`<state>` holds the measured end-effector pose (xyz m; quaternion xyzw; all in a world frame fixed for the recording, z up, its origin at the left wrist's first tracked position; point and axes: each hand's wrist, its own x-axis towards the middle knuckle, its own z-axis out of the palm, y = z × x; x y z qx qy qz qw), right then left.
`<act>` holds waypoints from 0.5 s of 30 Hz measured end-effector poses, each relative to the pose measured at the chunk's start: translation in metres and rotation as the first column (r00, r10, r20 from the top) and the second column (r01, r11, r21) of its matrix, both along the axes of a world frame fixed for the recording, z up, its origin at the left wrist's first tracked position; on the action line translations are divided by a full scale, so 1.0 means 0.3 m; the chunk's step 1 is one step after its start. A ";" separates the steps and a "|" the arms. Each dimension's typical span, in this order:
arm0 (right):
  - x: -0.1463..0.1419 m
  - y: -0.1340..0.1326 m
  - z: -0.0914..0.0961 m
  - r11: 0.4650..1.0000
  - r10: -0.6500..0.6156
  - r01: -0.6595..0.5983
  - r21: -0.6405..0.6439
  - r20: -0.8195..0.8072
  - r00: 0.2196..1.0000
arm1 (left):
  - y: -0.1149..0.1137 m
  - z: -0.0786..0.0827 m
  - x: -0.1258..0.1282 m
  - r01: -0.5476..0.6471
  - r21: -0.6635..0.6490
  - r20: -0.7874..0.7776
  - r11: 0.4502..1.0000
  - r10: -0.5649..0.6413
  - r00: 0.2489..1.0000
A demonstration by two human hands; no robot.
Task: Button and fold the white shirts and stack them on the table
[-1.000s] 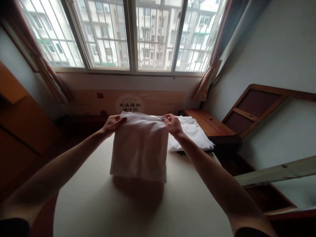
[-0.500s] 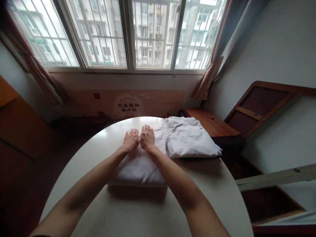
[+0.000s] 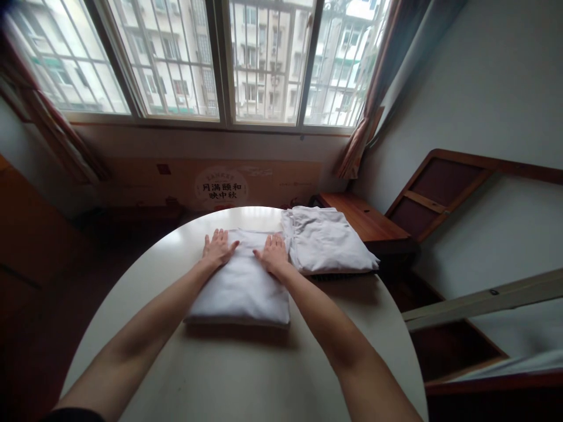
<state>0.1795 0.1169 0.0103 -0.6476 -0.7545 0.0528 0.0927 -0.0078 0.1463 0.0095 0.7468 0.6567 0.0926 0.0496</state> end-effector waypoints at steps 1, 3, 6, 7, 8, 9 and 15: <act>-0.011 -0.046 0.007 0.998 0.062 -0.062 0.032 -0.007 0.998 | -0.040 0.009 0.002 0.042 0.030 0.004 0.999 -0.042 0.999; -0.033 -0.152 0.004 0.974 0.215 -0.212 0.077 -0.028 0.976 | -0.146 0.008 -0.003 0.190 0.066 0.016 0.980 -0.191 0.981; -0.044 -0.298 -0.033 0.912 0.411 -0.410 0.027 -0.053 0.910 | -0.322 -0.039 -0.034 0.426 -0.016 0.032 0.905 -0.426 0.904; -0.036 -0.334 -0.046 0.893 0.449 -0.449 0.007 -0.058 0.892 | -0.370 -0.059 -0.052 0.456 -0.029 0.027 0.890 -0.455 0.890; -0.023 -0.362 -0.056 0.881 0.471 -0.473 -0.008 -0.062 0.880 | -0.407 -0.077 -0.072 0.466 -0.033 0.018 0.884 -0.466 0.885; -0.003 -0.385 -0.063 0.876 0.480 -0.482 -0.017 -0.068 0.875 | -0.435 -0.092 -0.094 0.462 -0.022 0.005 0.887 -0.462 0.887; 0.181 -0.497 -0.071 0.911 0.393 -0.406 -0.072 -0.146 0.908 | -0.478 -0.121 -0.207 0.358 0.000 0.062 0.934 -0.358 0.932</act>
